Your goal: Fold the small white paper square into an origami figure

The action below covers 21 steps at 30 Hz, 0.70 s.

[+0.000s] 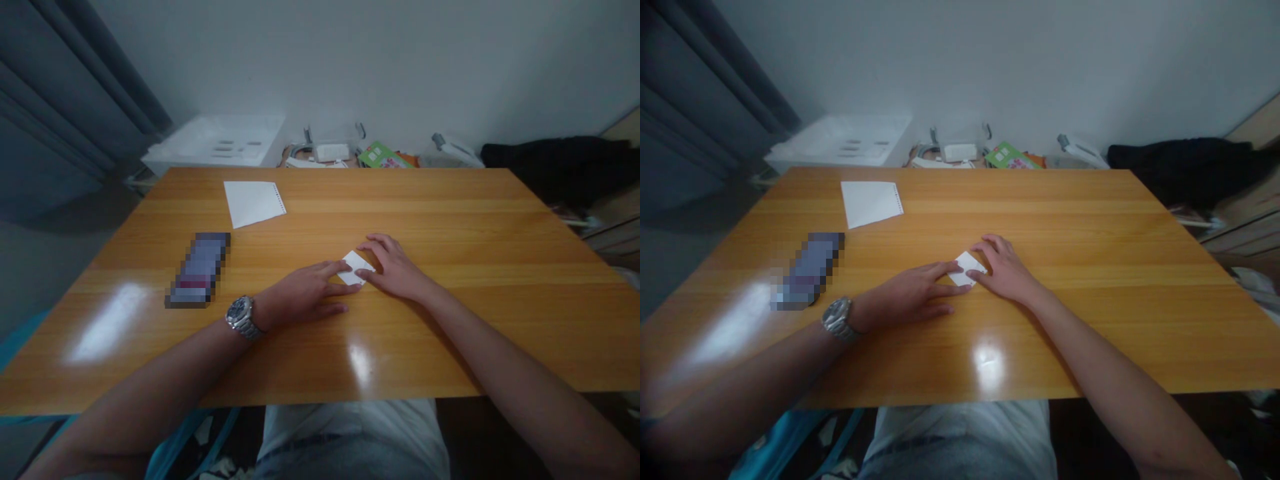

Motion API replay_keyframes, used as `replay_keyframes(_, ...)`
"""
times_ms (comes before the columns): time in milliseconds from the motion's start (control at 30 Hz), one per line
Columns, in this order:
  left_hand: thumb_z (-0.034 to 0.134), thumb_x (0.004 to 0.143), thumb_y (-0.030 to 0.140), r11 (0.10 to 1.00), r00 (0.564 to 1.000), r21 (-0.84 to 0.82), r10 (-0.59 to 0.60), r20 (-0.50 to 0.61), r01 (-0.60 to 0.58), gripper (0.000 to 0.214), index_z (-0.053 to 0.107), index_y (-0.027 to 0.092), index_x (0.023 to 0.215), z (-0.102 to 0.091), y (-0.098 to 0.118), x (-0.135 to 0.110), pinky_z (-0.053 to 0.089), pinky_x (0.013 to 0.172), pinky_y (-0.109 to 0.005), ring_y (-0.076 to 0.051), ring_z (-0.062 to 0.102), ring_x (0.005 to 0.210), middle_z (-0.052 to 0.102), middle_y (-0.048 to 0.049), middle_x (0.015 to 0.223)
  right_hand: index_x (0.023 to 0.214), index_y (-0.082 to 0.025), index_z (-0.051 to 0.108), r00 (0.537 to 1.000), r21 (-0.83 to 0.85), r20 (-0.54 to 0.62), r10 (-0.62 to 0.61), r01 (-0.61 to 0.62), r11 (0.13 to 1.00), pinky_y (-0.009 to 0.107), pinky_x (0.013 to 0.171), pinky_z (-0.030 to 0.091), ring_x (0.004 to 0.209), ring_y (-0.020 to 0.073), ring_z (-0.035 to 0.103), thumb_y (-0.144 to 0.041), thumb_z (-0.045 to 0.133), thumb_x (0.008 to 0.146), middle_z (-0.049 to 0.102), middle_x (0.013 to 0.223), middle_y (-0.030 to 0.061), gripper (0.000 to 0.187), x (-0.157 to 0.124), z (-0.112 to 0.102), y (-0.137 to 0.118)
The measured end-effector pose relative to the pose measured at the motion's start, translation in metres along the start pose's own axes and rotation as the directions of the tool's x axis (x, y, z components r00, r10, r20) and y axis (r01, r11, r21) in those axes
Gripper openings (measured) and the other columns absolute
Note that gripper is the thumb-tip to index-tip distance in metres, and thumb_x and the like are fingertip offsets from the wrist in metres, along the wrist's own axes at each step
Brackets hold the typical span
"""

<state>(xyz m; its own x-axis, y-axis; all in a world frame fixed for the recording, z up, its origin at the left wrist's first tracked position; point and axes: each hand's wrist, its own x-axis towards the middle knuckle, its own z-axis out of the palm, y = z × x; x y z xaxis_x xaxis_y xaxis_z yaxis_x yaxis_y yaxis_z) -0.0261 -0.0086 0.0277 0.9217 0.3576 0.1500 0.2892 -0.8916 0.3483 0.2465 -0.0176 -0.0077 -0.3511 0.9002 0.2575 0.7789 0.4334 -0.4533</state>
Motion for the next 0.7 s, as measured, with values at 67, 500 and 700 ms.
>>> replay_keyframes(67, 0.052, 0.102, 0.045, 1.0, 1.0, -0.001, 0.002, 0.009, -0.002, 0.047, 0.053, 0.031, 0.147, 0.0006, -0.0008, -0.0001, 0.044, 0.115, -0.046, -0.029, 0.05, 0.138, 0.042, -0.0124, 0.156, 0.13, -0.023, 0.058, 1.0, -0.005, -0.019, 0.008, -0.008, 1.0, 0.057, 0.114, 0.038, 0.136, 0.0349, 0.046, -0.048, 0.061, 0.094, 0.049, 0.139, 0.0169, 0.044, 0.0014, 0.0014, 0.001)
replay_keyframes(500, 0.054, 0.102, 0.041, 0.997, 0.996, -0.013, 0.074, 0.043, -0.073, 0.046, 0.055, 0.028, 0.146, -0.0013, -0.0065, 0.0, 0.034, 0.124, -0.05, -0.031, 0.034, 0.151, 0.039, -0.0085, 0.162, 0.122, -0.024, 0.062, 0.987, 0.016, -0.156, 0.028, -0.026, 1.0, 0.057, 0.109, 0.043, 0.126, 0.0338, 0.052, -0.036, 0.06, 0.095, 0.055, 0.126, 0.0144, 0.03, 0.0094, 0.0087, 0.0082)
replay_keyframes(700, 0.059, 0.1, 0.039, 0.992, 0.993, -0.067, 0.107, 0.053, -0.104, 0.04, 0.063, 0.031, 0.138, -0.0074, -0.0102, -0.0012, 0.035, 0.123, -0.051, -0.033, 0.036, 0.15, 0.037, -0.0064, 0.163, 0.122, -0.023, 0.062, 0.987, 0.015, -0.157, 0.031, -0.029, 0.999, 0.056, 0.109, 0.044, 0.127, 0.0341, 0.052, -0.038, 0.061, 0.095, 0.056, 0.126, 0.0151, 0.031, 0.0093, 0.0093, 0.0097)
